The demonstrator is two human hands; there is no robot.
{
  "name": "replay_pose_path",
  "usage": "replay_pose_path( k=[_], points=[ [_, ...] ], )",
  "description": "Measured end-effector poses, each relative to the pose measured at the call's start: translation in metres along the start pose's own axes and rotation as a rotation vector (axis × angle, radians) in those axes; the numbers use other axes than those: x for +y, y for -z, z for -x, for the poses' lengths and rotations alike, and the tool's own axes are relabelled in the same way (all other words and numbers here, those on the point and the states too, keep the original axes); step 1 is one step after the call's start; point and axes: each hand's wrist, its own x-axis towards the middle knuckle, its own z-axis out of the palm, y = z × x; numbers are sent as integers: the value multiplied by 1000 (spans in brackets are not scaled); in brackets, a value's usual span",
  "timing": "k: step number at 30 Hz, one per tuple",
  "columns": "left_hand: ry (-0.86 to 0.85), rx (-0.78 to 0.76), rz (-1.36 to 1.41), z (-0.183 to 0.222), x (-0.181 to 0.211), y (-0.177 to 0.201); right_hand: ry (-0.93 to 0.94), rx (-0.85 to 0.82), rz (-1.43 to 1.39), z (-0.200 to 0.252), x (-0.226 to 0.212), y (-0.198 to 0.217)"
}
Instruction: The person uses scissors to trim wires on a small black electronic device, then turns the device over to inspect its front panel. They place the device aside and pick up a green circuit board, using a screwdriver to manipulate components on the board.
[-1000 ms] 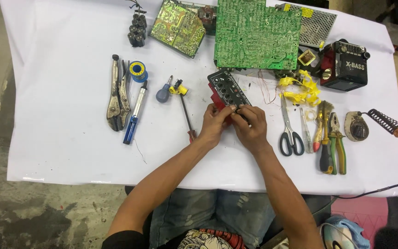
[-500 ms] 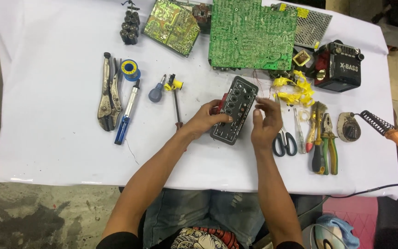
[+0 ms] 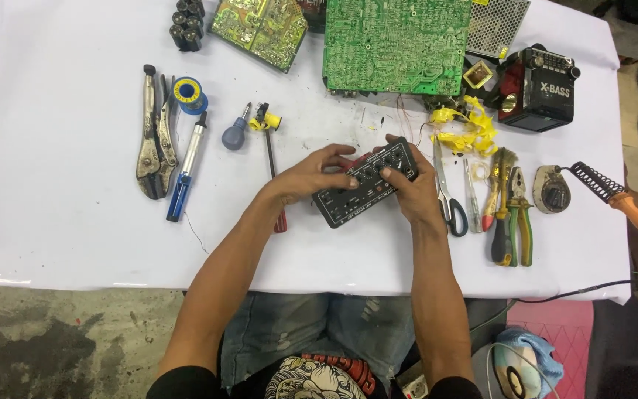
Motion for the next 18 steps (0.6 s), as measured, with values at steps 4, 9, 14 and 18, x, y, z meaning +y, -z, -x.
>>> replay_pose_path(
  k=[4, 9, 14, 18],
  points=[
    [29, 53, 50, 6, 10, 11, 73, 178, -116, -5, 13, 5],
    [-116, 299, 222, -21, -16, -6, 157, 400, -174, -5, 14, -14],
    [-103, 394, 217, -25, -31, -18, 201, 355, -135, -7, 35, -12],
    [-146, 420, 214, -29, -34, -14, 224, 324, -135, -12, 45, -7]
  ],
)
